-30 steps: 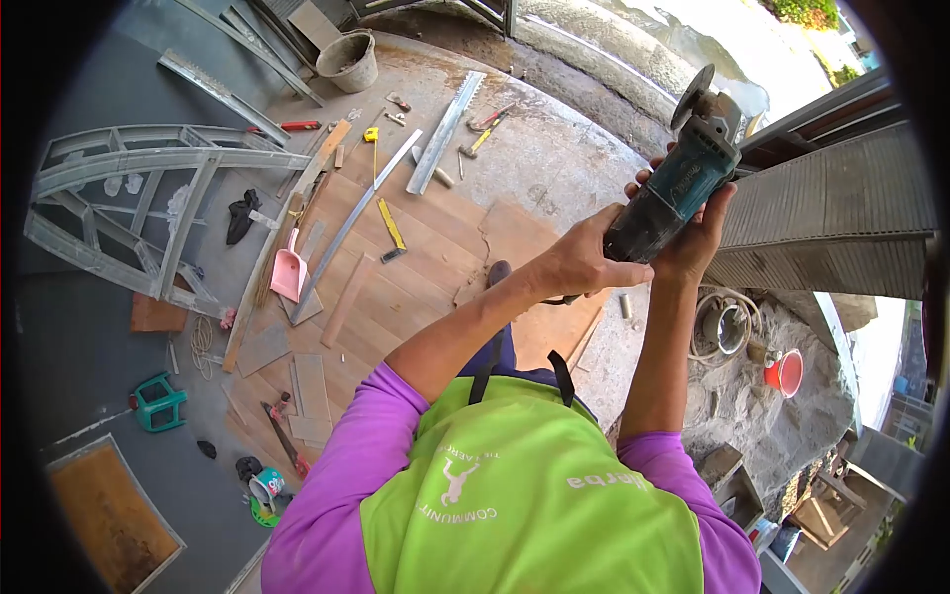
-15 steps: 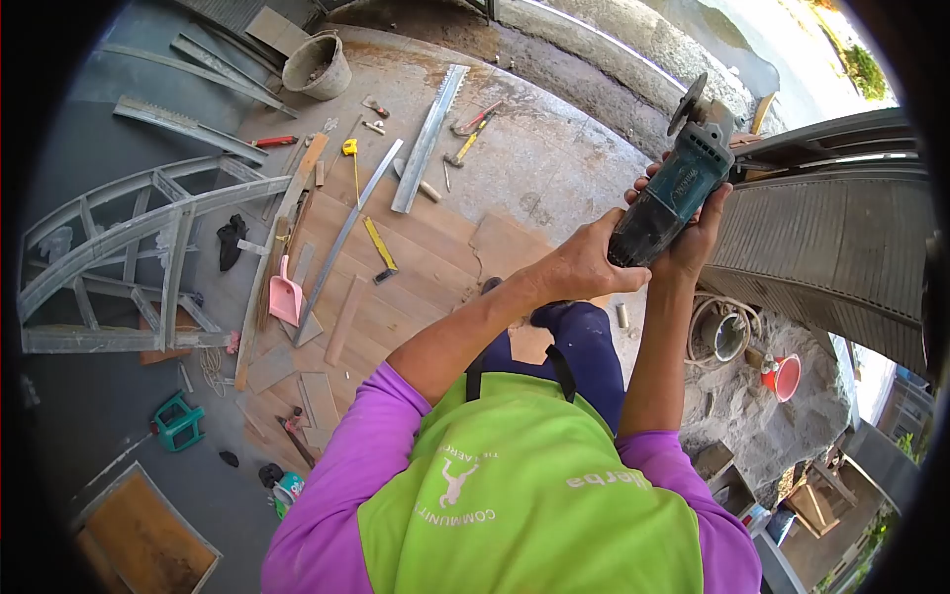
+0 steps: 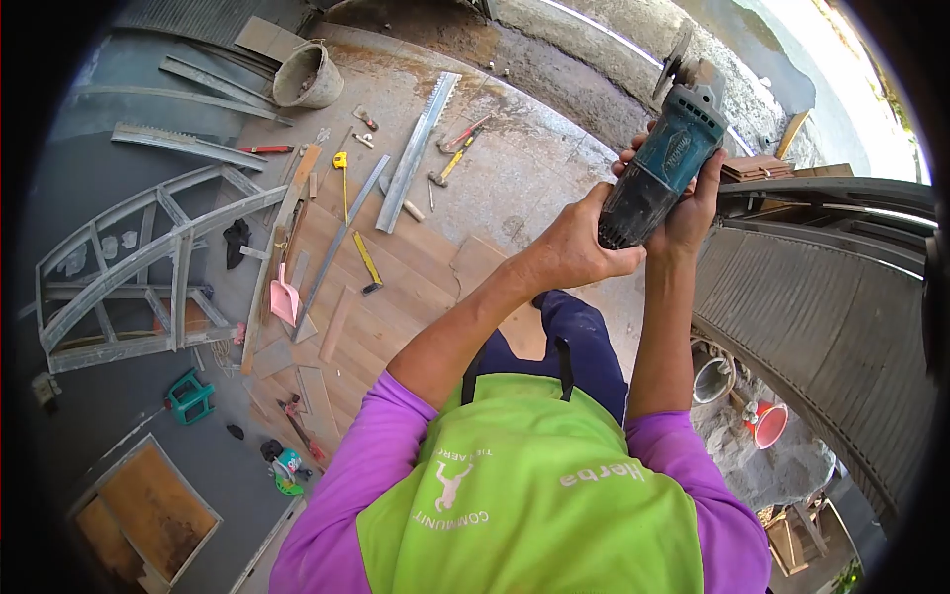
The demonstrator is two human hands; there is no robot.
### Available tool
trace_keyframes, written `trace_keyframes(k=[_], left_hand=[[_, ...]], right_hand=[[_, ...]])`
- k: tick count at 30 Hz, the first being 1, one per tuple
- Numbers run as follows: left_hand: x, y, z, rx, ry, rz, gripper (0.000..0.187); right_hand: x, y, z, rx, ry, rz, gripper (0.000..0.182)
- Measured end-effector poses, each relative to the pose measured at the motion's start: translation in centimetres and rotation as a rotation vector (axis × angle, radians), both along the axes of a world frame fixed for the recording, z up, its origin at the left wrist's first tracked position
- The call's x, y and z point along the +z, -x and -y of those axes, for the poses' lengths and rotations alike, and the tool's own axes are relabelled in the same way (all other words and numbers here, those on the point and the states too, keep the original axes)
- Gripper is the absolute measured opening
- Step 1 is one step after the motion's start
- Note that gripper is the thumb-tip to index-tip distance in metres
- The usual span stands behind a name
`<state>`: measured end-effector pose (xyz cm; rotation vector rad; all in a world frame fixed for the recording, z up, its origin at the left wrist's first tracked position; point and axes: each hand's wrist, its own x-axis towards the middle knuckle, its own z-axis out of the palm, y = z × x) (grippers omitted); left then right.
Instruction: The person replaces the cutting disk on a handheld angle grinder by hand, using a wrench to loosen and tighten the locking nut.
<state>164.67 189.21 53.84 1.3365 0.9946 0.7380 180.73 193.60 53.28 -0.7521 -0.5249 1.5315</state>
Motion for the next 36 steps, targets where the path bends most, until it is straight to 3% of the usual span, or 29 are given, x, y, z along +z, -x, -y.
trace_keyframes(k=[11, 15, 21, 24, 25, 28, 29, 33, 36], left_hand=[[-0.5, -7.3, -10.5, 0.018, -0.091, -0.003, 0.065], [-2.5, -8.2, -13.3, 0.043, -0.108, -0.005, 0.065], [-7.4, -8.8, -19.8, 0.033, -0.164, -0.032, 0.067], [-9.6, -9.7, -23.2, 0.03, -0.148, -0.019, 0.067], [-10.1, -9.8, -23.8, 0.031, -0.141, -0.019, 0.066], [-12.2, -10.8, -26.4, 0.019, -0.098, -0.034, 0.064], [-12.8, -11.2, -27.7, 0.012, -0.101, -0.042, 0.064], [-14.7, -13.3, -30.2, 0.049, -0.028, 0.029, 0.062], [-18.8, -15.7, -31.3, 0.04, 0.039, 0.016, 0.062]], right_hand=[[-1.7, -7.6, -11.4, 0.092, -0.171, -0.154, 0.089], [-3.9, -9.4, -14.8, 0.299, -0.253, -0.288, 0.092], [-8.5, -10.4, -20.8, 0.269, -0.245, -0.296, 0.095], [-6.6, -7.8, -23.2, -0.071, -0.05, 0.019, 0.066], [-8.6, -9.3, -24.5, -0.089, 0.06, 0.024, 0.08], [-10.4, -10.2, -27.2, -0.044, -0.003, 0.011, 0.077], [-13.9, -12.4, -28.4, 0.22, -0.164, -0.304, 0.097], [-15.7, -13.1, -30.9, 0.105, -0.076, -0.209, 0.09], [-18.8, -15.1, -32.4, 0.05, 0.062, -0.128, 0.088]])
